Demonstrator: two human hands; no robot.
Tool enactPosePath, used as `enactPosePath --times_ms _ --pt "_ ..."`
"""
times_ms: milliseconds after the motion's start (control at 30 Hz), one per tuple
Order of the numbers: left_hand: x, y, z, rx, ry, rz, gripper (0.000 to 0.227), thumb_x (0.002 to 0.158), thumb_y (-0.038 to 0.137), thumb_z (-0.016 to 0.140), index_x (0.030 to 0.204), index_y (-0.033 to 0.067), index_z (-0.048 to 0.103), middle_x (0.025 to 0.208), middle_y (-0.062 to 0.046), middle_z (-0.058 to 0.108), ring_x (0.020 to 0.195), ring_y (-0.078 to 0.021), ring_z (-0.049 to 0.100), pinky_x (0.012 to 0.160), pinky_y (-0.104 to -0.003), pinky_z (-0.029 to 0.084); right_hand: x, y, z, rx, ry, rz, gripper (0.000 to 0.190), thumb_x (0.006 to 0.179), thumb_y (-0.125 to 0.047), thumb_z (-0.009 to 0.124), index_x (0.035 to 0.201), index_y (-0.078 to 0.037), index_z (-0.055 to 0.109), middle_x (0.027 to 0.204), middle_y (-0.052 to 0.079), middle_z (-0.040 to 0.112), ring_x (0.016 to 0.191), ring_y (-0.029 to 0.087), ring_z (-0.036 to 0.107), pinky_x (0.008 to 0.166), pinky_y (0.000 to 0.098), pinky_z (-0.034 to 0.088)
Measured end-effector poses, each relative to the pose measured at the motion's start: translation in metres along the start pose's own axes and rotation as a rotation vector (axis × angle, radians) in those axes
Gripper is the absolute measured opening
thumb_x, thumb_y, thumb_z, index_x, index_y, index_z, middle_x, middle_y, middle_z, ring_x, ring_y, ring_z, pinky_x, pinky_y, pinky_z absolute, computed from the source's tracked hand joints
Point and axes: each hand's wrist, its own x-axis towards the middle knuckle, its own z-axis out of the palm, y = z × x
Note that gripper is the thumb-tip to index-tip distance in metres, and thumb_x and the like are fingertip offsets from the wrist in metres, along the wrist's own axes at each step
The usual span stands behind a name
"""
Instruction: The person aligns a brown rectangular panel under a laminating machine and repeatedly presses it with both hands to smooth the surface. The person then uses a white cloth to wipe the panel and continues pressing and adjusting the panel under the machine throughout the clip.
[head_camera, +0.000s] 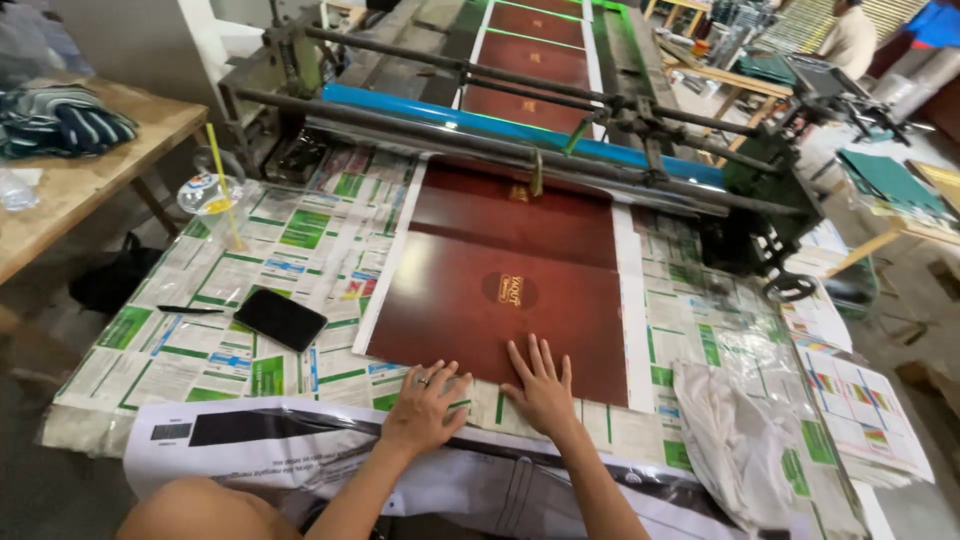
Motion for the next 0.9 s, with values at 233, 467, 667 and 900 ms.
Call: enactPosePath --times_ms 233,467,667,900 --pt "-0.021 -0.005 0.017 0.127 0.095 0.164 0.052 0.101 0.036 0.057 0.146 0.0105 0.055 0.129 -0.014 0.057 0.124 -0.0311 0.053 0.110 -0.052 0.039 0.000 0.013 -0.040 -0.005 0.014 -0.204 0.063 0.097 -0.055 0.054 0.153 -0.026 0.046 0.159 0.016 0.038 0.147 0.036 0.034 0.108 0.0612 0.030" --pt "-0.011 0.009 -0.006 0.138 -0.064 0.042 0.072 0.091 0.050 0.057 0.151 0.0138 0.039 0.154 -0.019 0.038 0.141 -0.0387 0.033 0.115 -0.058 0.023 -0.016 -0.017 -0.109 0.209 0.262 -0.078 0.028 0.103 -0.042 0.060 0.117 -0.025 0.077 0.125 -0.006 0.074 0.123 0.019 0.066 0.111 0.0459 0.042" --pt "-0.008 0.001 0.003 0.117 -0.084 0.034 0.074 0.094 0.055 0.053 0.155 0.0159 0.036 0.158 -0.016 0.034 0.148 -0.0363 0.025 0.121 -0.057 0.016 -0.026 -0.006 0.004 0.107 0.322 -0.018 0.047 0.094 -0.038 0.064 0.140 -0.026 0.062 0.145 0.000 0.058 0.139 0.022 0.049 0.118 0.0553 0.028" --pt "-0.003 0.003 -0.003 0.059 -0.145 -0.003 0.075 0.094 0.055 0.054 0.154 0.0150 0.037 0.156 -0.018 0.034 0.147 -0.0366 0.025 0.120 -0.058 0.015 -0.053 -0.010 -0.018 -0.050 -0.016 0.118 0.070 0.098 -0.062 0.047 0.160 -0.039 0.024 0.170 0.007 0.016 0.155 0.039 0.011 0.113 0.0772 0.005"
